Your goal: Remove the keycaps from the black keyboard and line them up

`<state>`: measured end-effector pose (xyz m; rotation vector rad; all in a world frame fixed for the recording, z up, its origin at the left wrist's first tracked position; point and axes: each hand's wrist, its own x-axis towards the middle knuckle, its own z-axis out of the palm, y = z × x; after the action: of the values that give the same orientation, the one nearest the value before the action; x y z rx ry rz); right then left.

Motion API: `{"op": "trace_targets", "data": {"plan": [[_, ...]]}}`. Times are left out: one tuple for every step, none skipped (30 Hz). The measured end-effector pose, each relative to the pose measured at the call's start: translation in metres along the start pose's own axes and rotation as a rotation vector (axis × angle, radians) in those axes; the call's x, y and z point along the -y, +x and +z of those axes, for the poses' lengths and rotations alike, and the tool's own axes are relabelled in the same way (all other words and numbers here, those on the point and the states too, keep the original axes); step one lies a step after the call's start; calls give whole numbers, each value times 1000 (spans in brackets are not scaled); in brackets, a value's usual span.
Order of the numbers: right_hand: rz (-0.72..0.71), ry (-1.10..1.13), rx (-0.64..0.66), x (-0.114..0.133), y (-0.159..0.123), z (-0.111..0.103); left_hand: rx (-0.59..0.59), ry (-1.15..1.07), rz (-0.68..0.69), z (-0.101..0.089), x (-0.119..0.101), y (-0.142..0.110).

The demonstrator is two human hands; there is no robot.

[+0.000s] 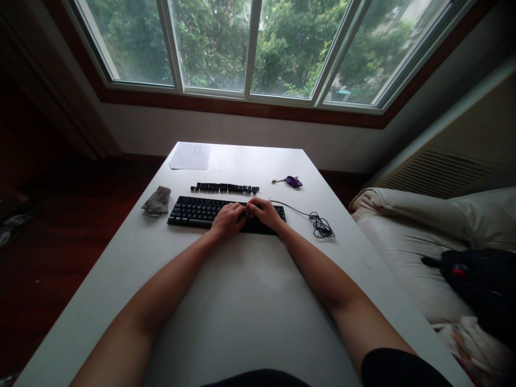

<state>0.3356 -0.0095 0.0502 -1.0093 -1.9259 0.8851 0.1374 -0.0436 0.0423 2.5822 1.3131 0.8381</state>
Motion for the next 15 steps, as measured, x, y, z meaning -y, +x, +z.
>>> {"op": "trace_targets", "data": {"plan": [[2, -2, 0, 0, 0, 0, 0, 0, 1, 0, 0, 0], [3, -3, 1, 0, 0, 0, 1, -1, 2, 0, 0, 0], [3, -4, 2, -1, 0, 0, 2, -3, 1, 0, 1, 0], [3, -6, 1, -1, 0, 1, 3, -5, -1, 0, 1, 0], [2, -8, 1, -2, 0, 1, 4, -7, -3, 0, 1, 0], [1, -12, 0, -2, 0, 1, 6, -11, -5, 0, 1, 0], [0, -16, -1, -3, 0, 0, 6, -15, -5, 0, 1, 0], [-1, -20, -3, -3, 0, 0, 6, -19, -6, 0, 1, 1], [-2, -22, -4, -3, 0, 0, 3, -24, -7, 0, 1, 1], [-1, -21, -2, -3, 0, 0, -1, -28, -9, -1, 1, 1], [0, -17, 1, -3, 0, -1, -5, -32, -11, -1, 0, 1], [3, -12, 4, -3, 1, -1, -10, -35, -15, -1, 0, 1], [6, -7, 6, -3, 1, -1, -14, -37, -17, -1, 0, 1], [7, -3, 6, -4, 1, -2, -18, -40, -20, -1, -1, 1], [8, 1, 3, -4, 1, -2, -23, -43, -23, 0, -1, 1]]}}
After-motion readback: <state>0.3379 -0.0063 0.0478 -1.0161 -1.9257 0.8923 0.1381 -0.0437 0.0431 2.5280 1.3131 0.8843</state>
